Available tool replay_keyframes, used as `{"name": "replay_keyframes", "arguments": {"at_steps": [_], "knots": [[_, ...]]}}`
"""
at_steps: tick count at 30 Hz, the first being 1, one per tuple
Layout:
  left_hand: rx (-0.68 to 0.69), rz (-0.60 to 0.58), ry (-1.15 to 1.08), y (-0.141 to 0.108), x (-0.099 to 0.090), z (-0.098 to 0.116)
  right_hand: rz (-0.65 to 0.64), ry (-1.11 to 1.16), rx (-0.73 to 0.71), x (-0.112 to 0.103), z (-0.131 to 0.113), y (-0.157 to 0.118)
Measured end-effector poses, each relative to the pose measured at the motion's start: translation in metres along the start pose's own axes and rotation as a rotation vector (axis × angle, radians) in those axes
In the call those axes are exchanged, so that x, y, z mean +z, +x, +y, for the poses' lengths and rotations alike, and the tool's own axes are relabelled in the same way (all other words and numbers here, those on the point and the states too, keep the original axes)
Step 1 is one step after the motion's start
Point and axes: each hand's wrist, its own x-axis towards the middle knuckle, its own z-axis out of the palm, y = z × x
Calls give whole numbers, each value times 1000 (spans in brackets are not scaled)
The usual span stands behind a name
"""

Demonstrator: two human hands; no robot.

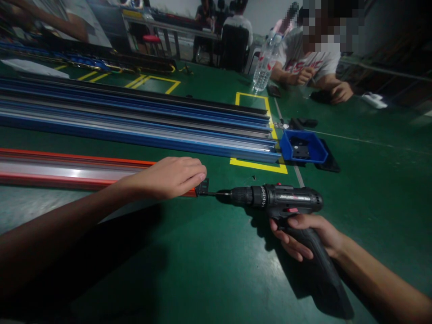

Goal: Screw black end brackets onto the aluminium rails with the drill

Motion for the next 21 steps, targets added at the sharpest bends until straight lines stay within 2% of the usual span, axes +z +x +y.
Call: {"name": "replay_keyframes", "arguments": {"at_steps": [21], "knots": [[-16,-15,3,1,0,1,-16,-23,0,-1,1,0]]}}
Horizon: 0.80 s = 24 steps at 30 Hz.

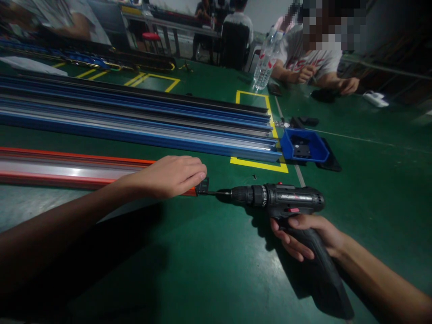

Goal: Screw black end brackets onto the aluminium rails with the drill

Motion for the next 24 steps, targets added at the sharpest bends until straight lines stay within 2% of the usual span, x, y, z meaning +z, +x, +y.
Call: {"name": "replay_keyframes", "arguments": {"at_steps": [24], "knots": [[-13,-24,9,1,1,-1,17,0,-7,4,0,-2]]}}
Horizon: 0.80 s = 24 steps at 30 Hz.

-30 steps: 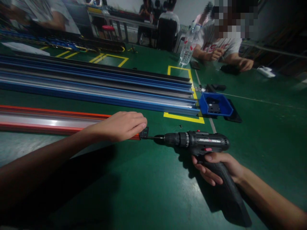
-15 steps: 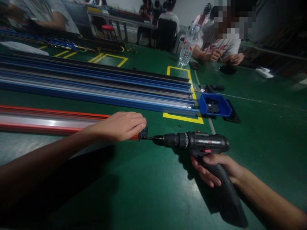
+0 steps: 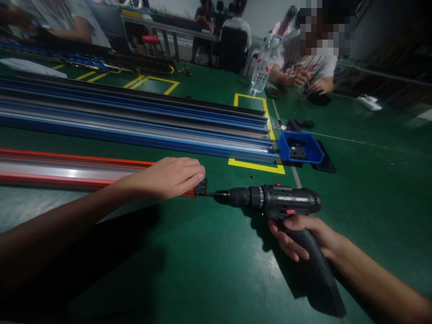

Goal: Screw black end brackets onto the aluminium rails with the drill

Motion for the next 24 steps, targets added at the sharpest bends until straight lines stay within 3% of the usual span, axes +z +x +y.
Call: {"name": "replay_keyframes", "arguments": {"at_steps": [24], "knots": [[2,7,3,0,0,1,-14,3,-10,-2,0,0]]}}
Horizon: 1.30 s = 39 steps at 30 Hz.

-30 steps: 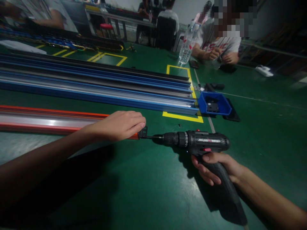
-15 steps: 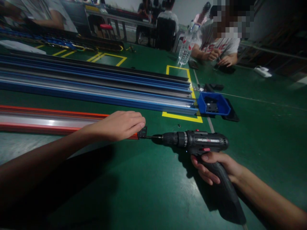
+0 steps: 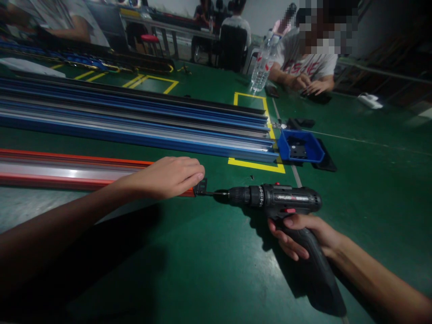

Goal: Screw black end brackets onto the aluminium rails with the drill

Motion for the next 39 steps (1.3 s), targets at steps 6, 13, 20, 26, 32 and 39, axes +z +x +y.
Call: {"name": "replay_keyframes", "arguments": {"at_steps": [6,13,20,26,32,39], "knots": [[4,-1,2,0,0,0,-9,-7,-7,2,-1,1],[16,4,5,0,0,-1,-36,3,-14,4,-3,3],[20,16,-20,-1,0,-1,-18,-47,-25,3,-1,3],[23,18,-8,-1,-1,0,-11,-44,-22,3,0,3],[15,22,-31,-1,-1,2,-1,-30,-22,-1,2,2],[20,-10,-55,-4,-2,5,-1,-1,13,-7,3,1]]}}
